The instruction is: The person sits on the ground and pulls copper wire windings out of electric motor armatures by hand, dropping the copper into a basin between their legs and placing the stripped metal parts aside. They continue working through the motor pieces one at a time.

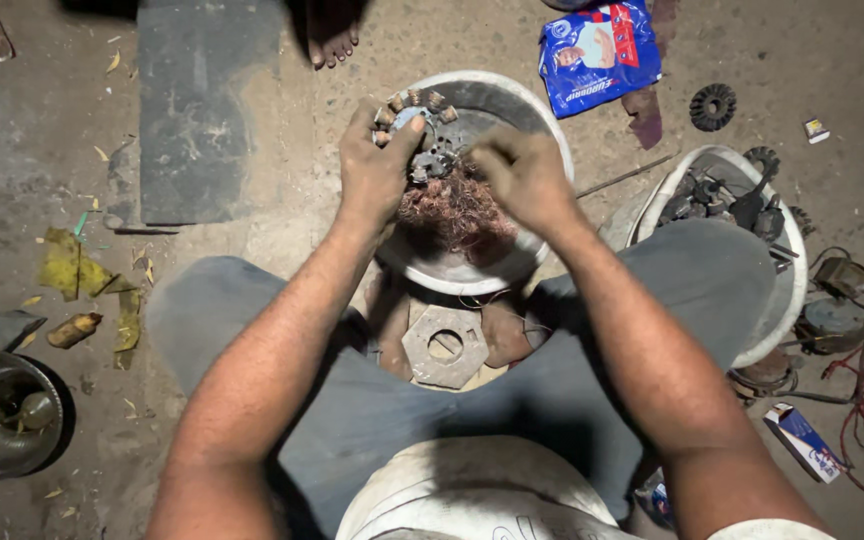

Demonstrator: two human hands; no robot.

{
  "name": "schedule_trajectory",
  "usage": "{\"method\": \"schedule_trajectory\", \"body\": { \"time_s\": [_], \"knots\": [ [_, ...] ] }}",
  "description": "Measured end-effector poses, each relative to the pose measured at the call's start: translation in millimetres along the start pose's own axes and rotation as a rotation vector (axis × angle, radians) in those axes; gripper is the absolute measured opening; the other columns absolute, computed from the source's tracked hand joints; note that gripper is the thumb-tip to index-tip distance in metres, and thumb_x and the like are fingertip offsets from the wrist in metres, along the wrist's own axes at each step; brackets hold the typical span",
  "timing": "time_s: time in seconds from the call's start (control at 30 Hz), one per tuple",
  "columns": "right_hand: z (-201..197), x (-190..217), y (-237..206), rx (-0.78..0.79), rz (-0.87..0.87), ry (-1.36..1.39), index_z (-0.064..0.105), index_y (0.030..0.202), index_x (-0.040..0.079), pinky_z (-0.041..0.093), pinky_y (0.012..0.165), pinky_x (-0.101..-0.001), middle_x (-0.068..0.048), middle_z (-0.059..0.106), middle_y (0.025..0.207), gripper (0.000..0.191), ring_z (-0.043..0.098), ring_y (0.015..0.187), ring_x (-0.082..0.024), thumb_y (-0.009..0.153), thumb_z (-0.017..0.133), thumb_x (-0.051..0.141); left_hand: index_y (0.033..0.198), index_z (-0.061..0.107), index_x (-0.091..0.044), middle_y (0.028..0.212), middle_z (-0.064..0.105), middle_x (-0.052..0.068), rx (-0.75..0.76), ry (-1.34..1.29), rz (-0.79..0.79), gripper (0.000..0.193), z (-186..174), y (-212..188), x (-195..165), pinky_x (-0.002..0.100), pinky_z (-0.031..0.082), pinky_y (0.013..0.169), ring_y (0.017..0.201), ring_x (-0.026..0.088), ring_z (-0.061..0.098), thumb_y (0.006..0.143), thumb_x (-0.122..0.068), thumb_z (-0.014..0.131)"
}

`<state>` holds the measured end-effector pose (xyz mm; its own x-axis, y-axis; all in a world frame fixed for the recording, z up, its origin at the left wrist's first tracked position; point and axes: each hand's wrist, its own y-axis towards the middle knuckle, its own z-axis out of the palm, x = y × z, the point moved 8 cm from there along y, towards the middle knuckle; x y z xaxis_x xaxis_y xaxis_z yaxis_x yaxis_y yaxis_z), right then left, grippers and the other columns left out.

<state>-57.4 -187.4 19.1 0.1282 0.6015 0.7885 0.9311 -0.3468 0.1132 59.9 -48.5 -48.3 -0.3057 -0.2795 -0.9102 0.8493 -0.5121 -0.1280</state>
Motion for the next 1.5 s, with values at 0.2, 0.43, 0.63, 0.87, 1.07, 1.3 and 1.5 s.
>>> {"method": "schedule_trajectory", "body": {
  "time_s": [0.2,0.43,0.63,0.87,1.07,1.3,1.5],
  "knots": [
    [1,10,-3,0.031,-0.211,0.098,0.072,0.098,0.0,0.057,0.076,-0.0347,-0.015,0.075,0.089,0.012,0.074,0.084,-0.02,0.096,0.066,0.01,0.106,0.059,-0.001,0.095,0.067,0.007,-0.117,0.231,0.133,0.017,-9,5,-4,0.026,0.055,0.069,0.082,0.011,0.065,0.098,-0.007,0.074],
    [-4,-12,-6,-0.009,0.034,0.108,0.071,0.097,0.0,0.054,0.069,-0.0352,-0.014,0.073,0.082,0.012,0.069,0.075,-0.022,0.096,0.065,0.011,0.11,0.06,0.0,0.094,0.07,0.007,-0.041,0.157,0.08,0.018,4,2,-9,0.026,0.058,0.071,0.082,0.011,0.067,0.099,-0.006,0.072],
    [-12,-20,2,-0.058,0.0,-0.051,0.071,0.096,0.001,0.054,0.069,-0.0328,-0.012,0.072,0.081,0.007,0.07,0.075,-0.016,0.093,0.067,0.006,0.113,0.06,-0.001,0.091,0.071,0.008,-0.027,-0.113,-0.115,0.022,4,-4,-2,0.029,0.061,0.065,0.076,0.014,0.07,0.095,-0.005,0.071],
    [-34,-15,-1,-0.224,0.113,-0.016,0.071,0.098,0.001,0.052,0.062,-0.037,-0.015,0.071,0.075,0.008,0.069,0.068,-0.025,0.096,0.068,0.008,0.111,0.058,-0.001,0.093,0.071,0.007,-0.067,-0.089,-0.071,0.02,-2,3,-8,0.028,0.062,0.066,0.078,0.013,0.07,0.096,-0.004,0.07],
    [-24,50,-7,-0.25,-0.431,-0.255,0.069,0.113,-0.005,0.057,0.075,-0.0389,-0.022,0.072,0.097,0.035,0.072,0.085,-0.035,0.081,0.07,0.009,0.105,0.063,-0.002,0.092,0.069,0.004,-0.047,0.234,0.096,0.015,-4,0,-15,0.026,0.057,0.071,0.082,0.011,0.065,0.094,-0.005,0.073],
    [-1,6,-5,-0.066,0.026,-0.107,0.075,0.096,0.003,0.055,0.067,-0.0382,-0.016,0.074,0.083,0.011,0.074,0.073,-0.027,0.093,0.071,0.013,0.101,0.064,0.0,0.091,0.066,0.006,-0.068,0.554,0.311,0.017,4,4,-21,0.028,0.053,0.076,0.085,0.013,0.061,0.092,-0.007,0.077],
    [4,-11,-1,0.062,0.078,-0.111,0.075,0.095,0.004,0.055,0.067,-0.0372,-0.015,0.073,0.078,0.015,0.072,0.068,-0.023,0.094,0.065,0.015,0.115,0.06,-0.004,0.101,0.071,0.004,-0.047,0.002,0.051,0.025,1,-2,-4,0.026,0.058,0.077,0.088,0.012,0.068,0.092,-0.007,0.071]
  ]
}}
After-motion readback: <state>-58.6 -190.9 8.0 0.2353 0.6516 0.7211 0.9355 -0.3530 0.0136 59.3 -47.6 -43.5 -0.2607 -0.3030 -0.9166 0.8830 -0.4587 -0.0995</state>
